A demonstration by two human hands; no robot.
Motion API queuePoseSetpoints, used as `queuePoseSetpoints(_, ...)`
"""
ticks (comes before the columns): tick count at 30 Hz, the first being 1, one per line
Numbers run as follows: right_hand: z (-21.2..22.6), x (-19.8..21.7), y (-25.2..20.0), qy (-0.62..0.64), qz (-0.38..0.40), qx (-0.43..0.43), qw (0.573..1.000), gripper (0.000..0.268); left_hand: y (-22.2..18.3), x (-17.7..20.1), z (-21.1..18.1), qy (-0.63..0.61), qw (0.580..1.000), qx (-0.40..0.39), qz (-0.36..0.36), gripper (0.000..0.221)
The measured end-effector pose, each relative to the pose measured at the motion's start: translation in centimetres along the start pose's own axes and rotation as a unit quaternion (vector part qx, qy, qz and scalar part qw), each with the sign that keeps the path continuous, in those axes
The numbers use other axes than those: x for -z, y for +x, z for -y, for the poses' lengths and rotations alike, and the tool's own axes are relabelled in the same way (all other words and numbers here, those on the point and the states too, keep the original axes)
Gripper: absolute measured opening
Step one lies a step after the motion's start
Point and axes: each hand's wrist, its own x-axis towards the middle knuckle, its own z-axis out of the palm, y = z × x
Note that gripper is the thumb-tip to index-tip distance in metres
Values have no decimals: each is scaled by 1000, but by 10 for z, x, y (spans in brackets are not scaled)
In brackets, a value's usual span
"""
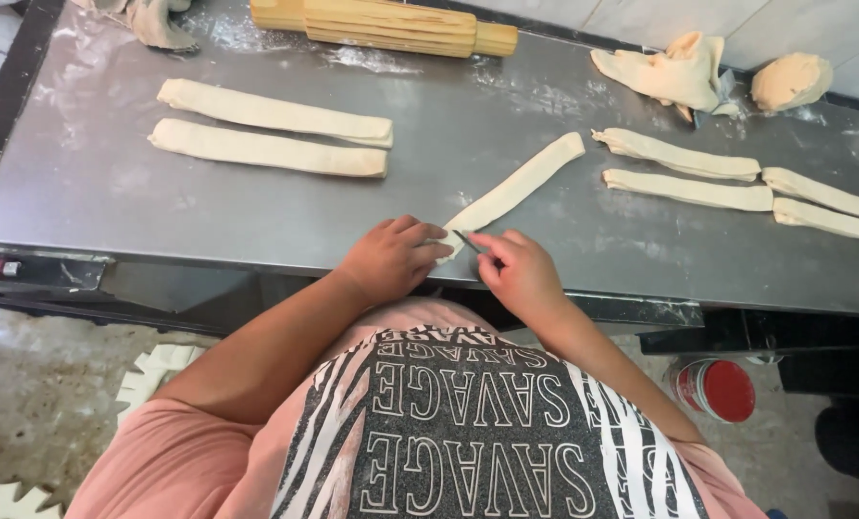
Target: Cleaning a baking tray, then cutting slits into dough strips and forming them into rings.
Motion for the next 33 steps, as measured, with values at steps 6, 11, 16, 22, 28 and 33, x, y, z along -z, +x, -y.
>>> queuePoseSetpoints(6, 0, -12, -15, -49, -4, 6, 999, 26, -1, -1, 2, -1, 1000, -2, -5, 24)
queuePoseSetpoints(11, 6, -18, -11, -80, 30, -4, 996, 24, -1, 1, 2, -9, 999, 13, 39, 24)
queuePoseSetpoints(16, 2, -9, -25, -73, 54, -13, 996, 21, -2, -5, 3, -8, 999, 22, 49, 24)
queuePoseSetpoints(22, -22, -10, -14, -97, 17, -8, 995, 23, 0, 1, 1, -19, 999, 27, 33, 22)
queuePoseSetpoints(28, -28, -13, -13, -61, 45, -20, 997, 24, 1, 4, 0, -12, 999, 37, 16, 19)
queuePoseSetpoints(33, -38, -3, -4, -82, 51, -47, 994, 25, 4, 8, -6, -22, 998, 55, 26, 20)
